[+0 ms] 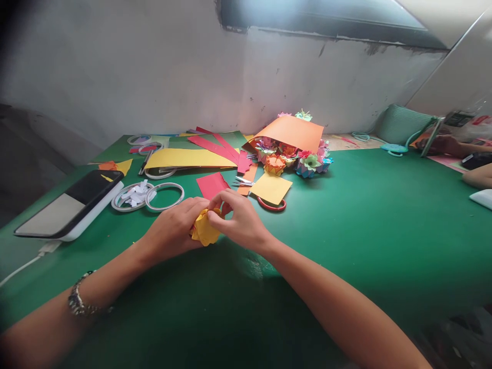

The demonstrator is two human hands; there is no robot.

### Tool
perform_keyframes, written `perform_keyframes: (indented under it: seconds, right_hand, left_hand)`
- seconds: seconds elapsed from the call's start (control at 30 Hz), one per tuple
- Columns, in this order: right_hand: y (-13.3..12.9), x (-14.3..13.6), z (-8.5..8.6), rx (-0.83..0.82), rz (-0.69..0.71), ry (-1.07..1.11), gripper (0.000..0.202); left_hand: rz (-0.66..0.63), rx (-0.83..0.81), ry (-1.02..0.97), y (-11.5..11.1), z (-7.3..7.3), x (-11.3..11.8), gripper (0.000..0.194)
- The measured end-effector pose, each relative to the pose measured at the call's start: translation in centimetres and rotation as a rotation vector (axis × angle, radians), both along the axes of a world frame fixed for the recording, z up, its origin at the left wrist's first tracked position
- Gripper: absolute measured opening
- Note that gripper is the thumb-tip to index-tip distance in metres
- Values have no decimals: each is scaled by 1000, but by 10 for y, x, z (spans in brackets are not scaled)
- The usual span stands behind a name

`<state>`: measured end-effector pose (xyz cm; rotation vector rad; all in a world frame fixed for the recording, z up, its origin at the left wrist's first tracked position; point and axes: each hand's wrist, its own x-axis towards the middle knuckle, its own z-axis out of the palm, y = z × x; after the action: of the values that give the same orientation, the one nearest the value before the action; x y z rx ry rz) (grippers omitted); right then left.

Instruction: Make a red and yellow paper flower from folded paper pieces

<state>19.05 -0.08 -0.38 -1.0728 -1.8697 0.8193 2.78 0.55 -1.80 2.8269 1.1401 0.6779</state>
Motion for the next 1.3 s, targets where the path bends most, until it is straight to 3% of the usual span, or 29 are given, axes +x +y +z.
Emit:
perform_keyframes:
  seconds: [0.13,0.4,0.6,0.77,0.93,1.03,1.13,1.3]
  right_hand:
    - [2,2,1,3,10,31,6]
    - [6,6,2,-46,-14,99,10]
    - [8,10,-1,4,84,124,26]
    - [6,12,0,56,253,42,36]
    - [5,11,0,154,307,-78,49]
    - [6,8,-4,284,306,-136,58]
    - [6,3,-8,347,254,-118,46]
    - [7,2,-9,414,129,-164,23]
  left_hand:
    - [-18,-49,-78,0,1,0,33]
    - [-6,-300,-339,5,-2,-3,28]
    - [59,-846,-702,6,-2,1,28]
    - [35,-1071,-884,9,-6,0,38]
    - [-68,-1383,-1145,8,-10,-2,46]
    - [-169,-1443,-1222,7,-12,-1,42]
    - [-267,-1468,-1201,7,-13,-1,41]
    - [-224,-1432,-1143,9,-14,-1,49]
